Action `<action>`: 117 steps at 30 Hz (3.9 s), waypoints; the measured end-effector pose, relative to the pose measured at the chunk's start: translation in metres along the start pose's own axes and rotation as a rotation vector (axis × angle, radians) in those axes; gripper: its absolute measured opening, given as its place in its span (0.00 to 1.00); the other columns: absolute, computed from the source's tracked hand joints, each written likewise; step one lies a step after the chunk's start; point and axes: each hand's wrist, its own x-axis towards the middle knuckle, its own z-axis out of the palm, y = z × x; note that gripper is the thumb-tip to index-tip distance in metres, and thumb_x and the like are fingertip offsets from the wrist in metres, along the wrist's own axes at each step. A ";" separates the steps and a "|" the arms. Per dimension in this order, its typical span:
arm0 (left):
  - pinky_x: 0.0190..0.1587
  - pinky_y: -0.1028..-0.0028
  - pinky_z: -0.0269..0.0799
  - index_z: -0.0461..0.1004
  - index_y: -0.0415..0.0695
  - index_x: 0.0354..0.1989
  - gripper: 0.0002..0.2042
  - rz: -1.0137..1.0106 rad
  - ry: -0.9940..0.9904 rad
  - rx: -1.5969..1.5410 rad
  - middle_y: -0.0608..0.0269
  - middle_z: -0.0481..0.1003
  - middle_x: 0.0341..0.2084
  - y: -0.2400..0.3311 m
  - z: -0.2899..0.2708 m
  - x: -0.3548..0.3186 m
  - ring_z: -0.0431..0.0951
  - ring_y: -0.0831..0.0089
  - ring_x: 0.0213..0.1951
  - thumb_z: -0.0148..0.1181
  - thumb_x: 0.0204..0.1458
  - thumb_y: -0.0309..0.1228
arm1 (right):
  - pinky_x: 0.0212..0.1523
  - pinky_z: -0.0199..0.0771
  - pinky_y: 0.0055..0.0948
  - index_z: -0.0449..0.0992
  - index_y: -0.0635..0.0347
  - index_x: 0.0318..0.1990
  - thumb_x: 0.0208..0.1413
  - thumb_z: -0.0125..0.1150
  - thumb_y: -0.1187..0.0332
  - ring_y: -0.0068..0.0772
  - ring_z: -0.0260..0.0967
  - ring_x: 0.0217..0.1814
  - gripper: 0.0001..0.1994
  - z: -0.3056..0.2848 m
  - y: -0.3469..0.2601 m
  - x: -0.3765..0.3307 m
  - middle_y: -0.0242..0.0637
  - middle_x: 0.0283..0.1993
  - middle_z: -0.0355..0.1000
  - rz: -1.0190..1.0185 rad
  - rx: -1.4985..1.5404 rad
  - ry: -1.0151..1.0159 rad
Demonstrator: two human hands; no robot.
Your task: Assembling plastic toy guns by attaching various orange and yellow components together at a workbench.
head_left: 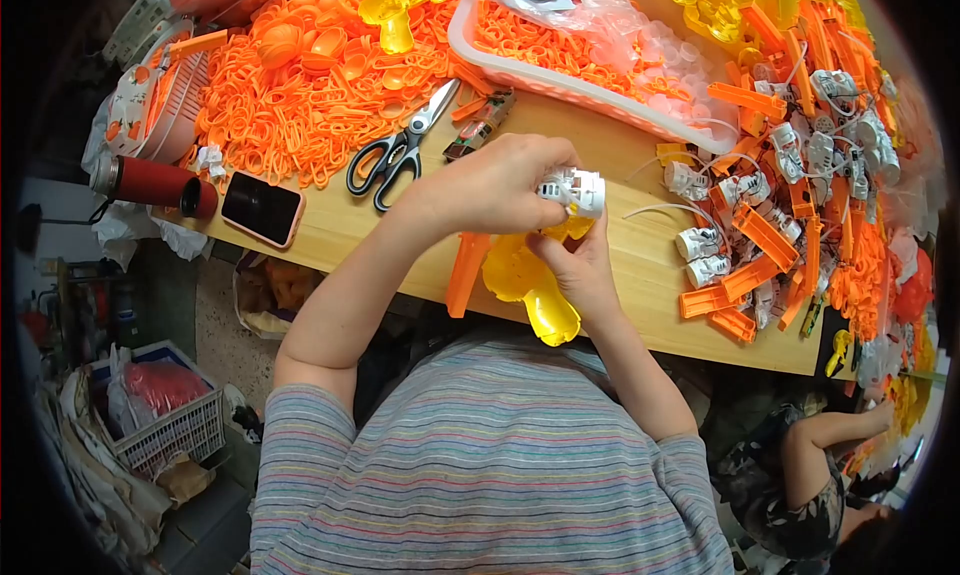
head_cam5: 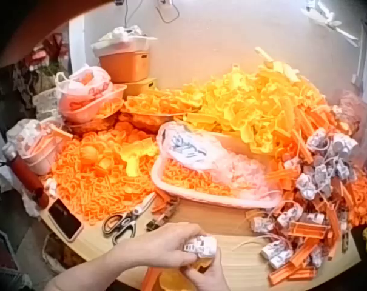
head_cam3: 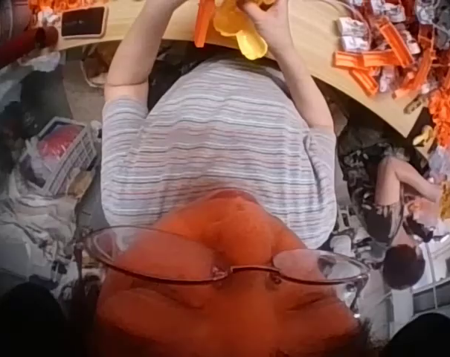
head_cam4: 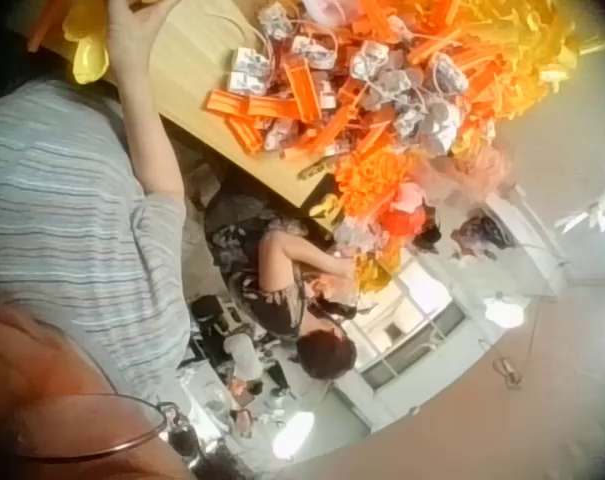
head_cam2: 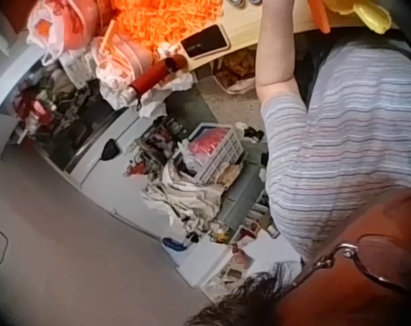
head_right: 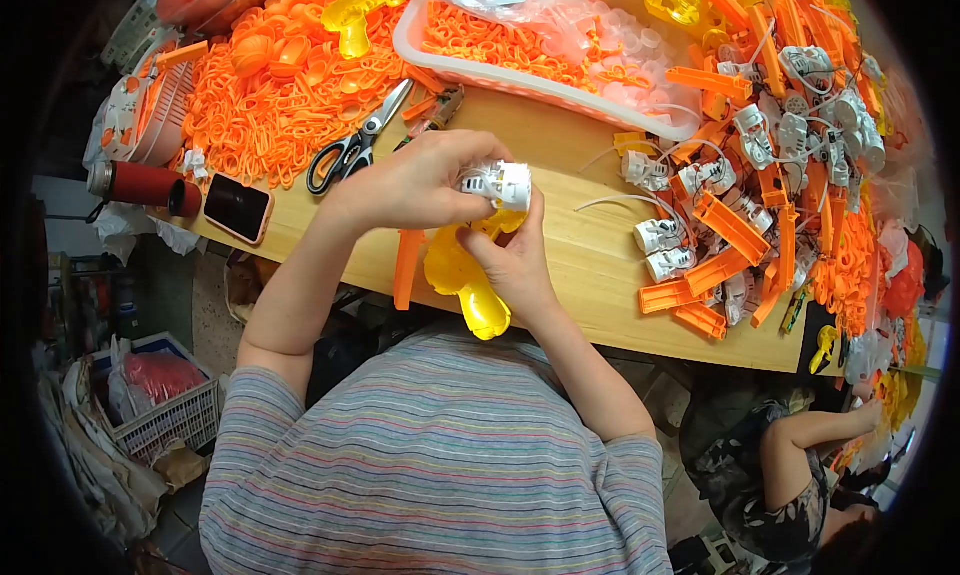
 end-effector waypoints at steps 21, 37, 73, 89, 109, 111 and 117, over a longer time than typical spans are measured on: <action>0.36 0.81 0.75 0.75 0.40 0.54 0.23 0.067 0.531 -0.422 0.63 0.75 0.42 -0.003 0.072 -0.018 0.77 0.80 0.36 0.70 0.46 0.22 | 0.64 0.61 0.34 0.42 0.62 0.70 0.55 0.57 0.82 0.38 0.59 0.65 0.39 -0.039 -0.006 -0.007 0.46 0.64 0.56 -0.589 -0.627 0.095; 0.44 0.74 0.79 0.74 0.36 0.54 0.23 0.023 0.523 -0.412 0.57 0.78 0.43 0.008 0.079 -0.017 0.81 0.74 0.41 0.68 0.47 0.21 | 0.64 0.66 0.34 0.52 0.63 0.69 0.46 0.64 0.82 0.35 0.65 0.64 0.41 -0.051 -0.022 -0.004 0.43 0.61 0.66 -0.396 -0.586 -0.059; 0.48 0.66 0.77 0.72 0.34 0.51 0.23 0.214 0.506 -0.178 0.46 0.77 0.45 0.009 0.069 -0.024 0.79 0.54 0.46 0.67 0.43 0.22 | 0.48 0.76 0.28 0.59 0.66 0.55 0.58 0.65 0.65 0.32 0.72 0.50 0.25 -0.004 -0.002 -0.007 0.49 0.54 0.67 -0.640 -0.370 0.249; 0.46 0.60 0.69 0.69 0.42 0.56 0.27 0.183 0.183 0.340 0.53 0.76 0.42 0.001 0.070 -0.005 0.76 0.59 0.47 0.66 0.43 0.25 | 0.55 0.70 0.38 0.62 0.64 0.59 0.54 0.61 0.79 0.47 0.68 0.57 0.25 -0.067 0.023 -0.013 0.48 0.55 0.68 -0.683 -0.883 0.148; 0.48 0.62 0.60 0.76 0.43 0.29 0.06 0.128 0.416 0.410 0.57 0.74 0.48 -0.012 0.076 -0.011 0.75 0.63 0.47 0.63 0.45 0.31 | 0.47 0.74 0.39 0.73 0.63 0.44 0.49 0.64 0.81 0.51 0.70 0.50 0.13 -0.056 0.022 -0.011 0.50 0.50 0.70 -0.849 -1.065 0.202; 0.48 0.62 0.61 0.74 0.43 0.29 0.07 0.291 0.514 0.530 0.58 0.73 0.49 -0.011 0.079 -0.013 0.74 0.64 0.47 0.63 0.44 0.30 | 0.47 0.74 0.39 0.73 0.63 0.43 0.49 0.64 0.81 0.51 0.69 0.49 0.13 -0.055 0.022 -0.012 0.50 0.50 0.69 -0.735 -0.965 0.216; 0.50 0.61 0.61 0.74 0.43 0.31 0.07 0.287 0.562 0.449 0.58 0.72 0.49 -0.019 0.095 -0.028 0.74 0.64 0.47 0.64 0.44 0.28 | 0.39 0.78 0.28 0.74 0.63 0.43 0.53 0.62 0.80 0.41 0.73 0.50 0.10 -0.058 0.023 -0.008 0.47 0.52 0.69 -0.868 -1.114 0.197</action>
